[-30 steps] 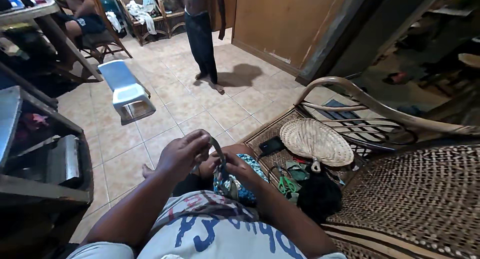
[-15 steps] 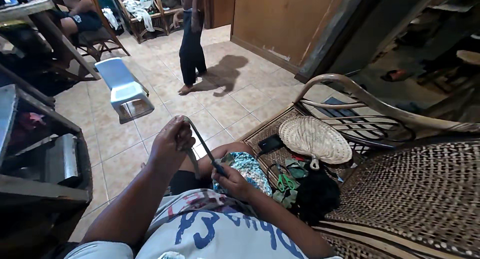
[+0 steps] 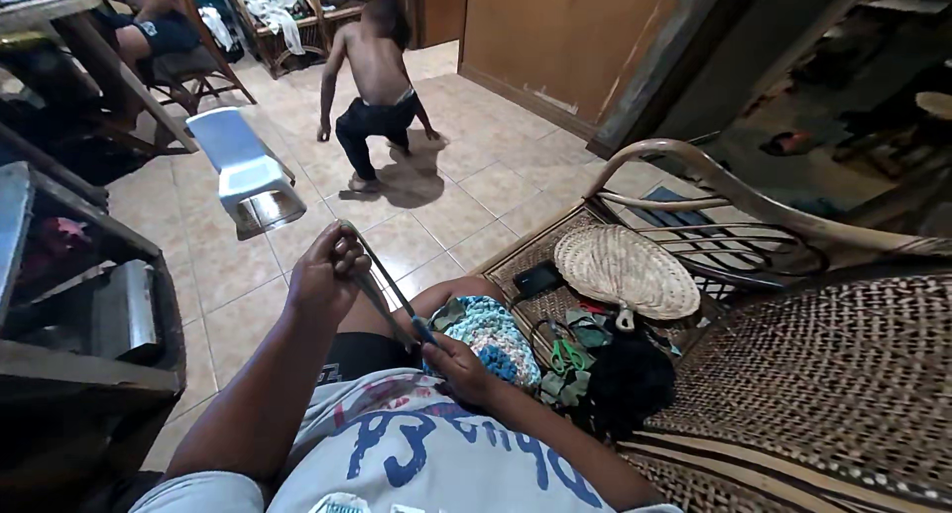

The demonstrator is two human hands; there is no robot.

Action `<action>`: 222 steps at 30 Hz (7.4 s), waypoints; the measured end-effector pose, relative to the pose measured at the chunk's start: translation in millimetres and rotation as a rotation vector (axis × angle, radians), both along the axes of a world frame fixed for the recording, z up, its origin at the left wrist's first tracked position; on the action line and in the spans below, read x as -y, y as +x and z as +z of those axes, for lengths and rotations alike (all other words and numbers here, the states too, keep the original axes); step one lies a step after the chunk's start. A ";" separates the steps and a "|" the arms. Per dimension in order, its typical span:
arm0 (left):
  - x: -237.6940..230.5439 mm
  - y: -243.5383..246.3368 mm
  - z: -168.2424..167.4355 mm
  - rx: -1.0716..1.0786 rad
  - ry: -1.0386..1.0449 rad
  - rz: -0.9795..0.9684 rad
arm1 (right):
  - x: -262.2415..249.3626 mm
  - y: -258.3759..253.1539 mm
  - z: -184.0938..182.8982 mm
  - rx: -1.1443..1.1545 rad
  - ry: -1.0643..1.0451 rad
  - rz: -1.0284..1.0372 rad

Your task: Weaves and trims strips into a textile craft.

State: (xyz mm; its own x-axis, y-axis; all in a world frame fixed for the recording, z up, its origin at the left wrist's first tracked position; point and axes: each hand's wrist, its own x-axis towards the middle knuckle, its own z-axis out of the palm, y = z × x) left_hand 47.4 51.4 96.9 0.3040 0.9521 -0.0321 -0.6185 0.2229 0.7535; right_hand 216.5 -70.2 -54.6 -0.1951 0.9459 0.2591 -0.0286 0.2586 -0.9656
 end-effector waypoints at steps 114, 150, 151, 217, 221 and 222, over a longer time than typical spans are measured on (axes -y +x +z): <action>22.1 40.1 -83.4 -0.608 0.880 -0.115 | -17.0 38.9 70.9 -0.109 0.004 -0.448; 23.4 32.4 -97.0 -0.893 1.426 -0.028 | -1.3 30.2 31.5 0.040 -0.033 -0.495; 23.5 33.0 -98.2 -0.906 1.387 -0.066 | -0.8 30.3 27.9 0.030 -0.046 -0.496; -13.5 6.7 -118.2 -0.893 1.506 0.407 | 23.4 70.6 29.5 0.004 -0.292 0.124; -9.8 5.0 -115.4 -0.947 1.511 0.380 | 26.9 65.9 37.4 0.017 -0.303 0.143; -7.7 4.2 -112.4 -0.965 1.511 0.357 | 27.2 64.3 38.7 0.023 -0.308 0.132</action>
